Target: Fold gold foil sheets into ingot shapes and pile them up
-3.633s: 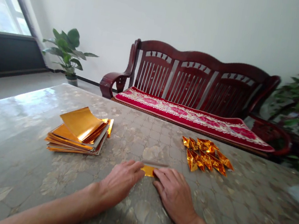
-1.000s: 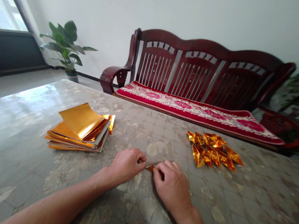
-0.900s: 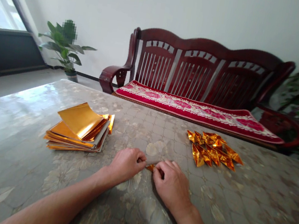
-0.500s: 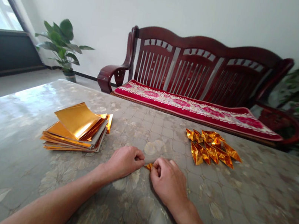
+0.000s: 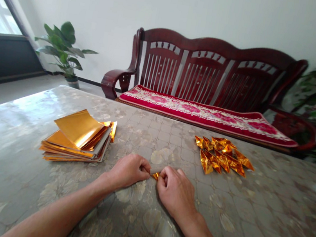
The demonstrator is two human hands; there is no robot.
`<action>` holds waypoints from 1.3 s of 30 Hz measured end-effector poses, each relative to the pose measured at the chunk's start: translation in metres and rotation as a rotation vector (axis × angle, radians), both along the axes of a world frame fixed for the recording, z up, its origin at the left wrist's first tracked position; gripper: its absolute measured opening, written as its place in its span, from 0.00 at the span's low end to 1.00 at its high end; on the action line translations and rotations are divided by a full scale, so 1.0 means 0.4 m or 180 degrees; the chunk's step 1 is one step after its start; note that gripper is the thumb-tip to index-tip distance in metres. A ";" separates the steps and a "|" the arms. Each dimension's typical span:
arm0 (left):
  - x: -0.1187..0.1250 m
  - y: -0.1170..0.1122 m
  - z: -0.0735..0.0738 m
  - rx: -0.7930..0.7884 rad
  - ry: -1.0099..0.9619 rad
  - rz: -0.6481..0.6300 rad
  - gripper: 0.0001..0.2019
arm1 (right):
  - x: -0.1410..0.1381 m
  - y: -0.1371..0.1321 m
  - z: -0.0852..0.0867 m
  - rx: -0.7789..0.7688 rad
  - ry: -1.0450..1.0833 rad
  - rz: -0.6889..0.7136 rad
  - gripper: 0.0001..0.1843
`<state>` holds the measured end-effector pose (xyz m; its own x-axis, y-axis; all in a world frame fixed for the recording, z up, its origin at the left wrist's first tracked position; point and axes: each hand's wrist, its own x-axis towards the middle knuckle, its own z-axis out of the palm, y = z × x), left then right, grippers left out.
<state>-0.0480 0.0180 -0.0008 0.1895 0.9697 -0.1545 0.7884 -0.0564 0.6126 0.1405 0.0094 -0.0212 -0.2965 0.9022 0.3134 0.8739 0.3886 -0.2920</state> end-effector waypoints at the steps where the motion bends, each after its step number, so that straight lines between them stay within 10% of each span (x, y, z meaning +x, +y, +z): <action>1: 0.000 0.000 0.000 -0.0027 0.0004 0.0035 0.08 | 0.000 0.000 0.000 0.0000 0.0001 -0.0002 0.07; 39: -0.010 -0.010 -0.023 0.0530 -0.0263 0.0617 0.09 | -0.004 0.004 -0.007 -0.0144 0.0039 -0.0014 0.10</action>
<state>-0.0520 0.0139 -0.0099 0.0030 0.9998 0.0185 0.7420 -0.0146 0.6702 0.1389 0.0108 -0.0239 -0.2887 0.9168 0.2758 0.8719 0.3708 -0.3199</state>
